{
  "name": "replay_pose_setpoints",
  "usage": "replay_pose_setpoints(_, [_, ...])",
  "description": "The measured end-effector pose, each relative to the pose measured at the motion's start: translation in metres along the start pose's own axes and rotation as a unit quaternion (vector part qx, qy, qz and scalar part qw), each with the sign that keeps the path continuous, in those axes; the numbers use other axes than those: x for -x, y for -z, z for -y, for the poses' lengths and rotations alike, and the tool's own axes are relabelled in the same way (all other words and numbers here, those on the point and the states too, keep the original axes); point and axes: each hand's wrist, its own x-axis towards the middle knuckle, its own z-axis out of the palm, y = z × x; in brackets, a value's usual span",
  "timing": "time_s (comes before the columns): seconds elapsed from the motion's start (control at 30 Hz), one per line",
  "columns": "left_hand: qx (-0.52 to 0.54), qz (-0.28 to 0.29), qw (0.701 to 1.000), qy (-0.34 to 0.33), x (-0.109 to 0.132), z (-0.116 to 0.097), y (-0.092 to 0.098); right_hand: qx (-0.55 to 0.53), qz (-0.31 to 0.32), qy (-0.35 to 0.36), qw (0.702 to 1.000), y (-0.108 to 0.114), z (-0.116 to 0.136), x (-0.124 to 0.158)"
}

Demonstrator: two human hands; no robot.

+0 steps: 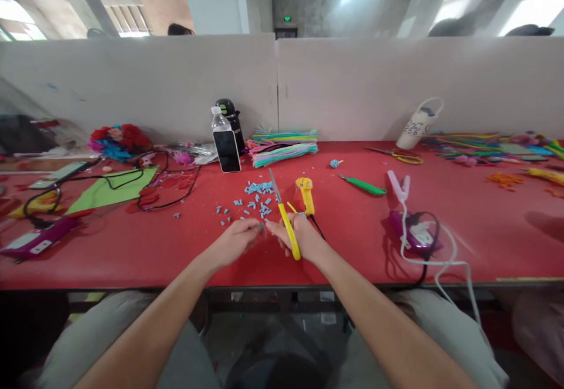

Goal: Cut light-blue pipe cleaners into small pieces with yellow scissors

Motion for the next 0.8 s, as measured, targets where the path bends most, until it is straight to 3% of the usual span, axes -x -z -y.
replay_pose_setpoints(0.23, [0.029,0.091,0.994,-0.051,0.009,0.007,-0.023,-0.02,-0.016,0.054,0.998,-0.009,-0.004,0.0])
replay_pose_setpoints(0.6, [-0.03,0.146,0.989,-0.02,0.018,-0.001,-0.007,-0.04,0.006,0.088,0.995,-0.011,0.002,0.007])
replay_pose_setpoints(0.8, [-0.059,0.14,0.988,-0.022,0.02,-0.007,0.0,-0.057,-0.013,0.116,0.991,-0.005,0.007,0.007])
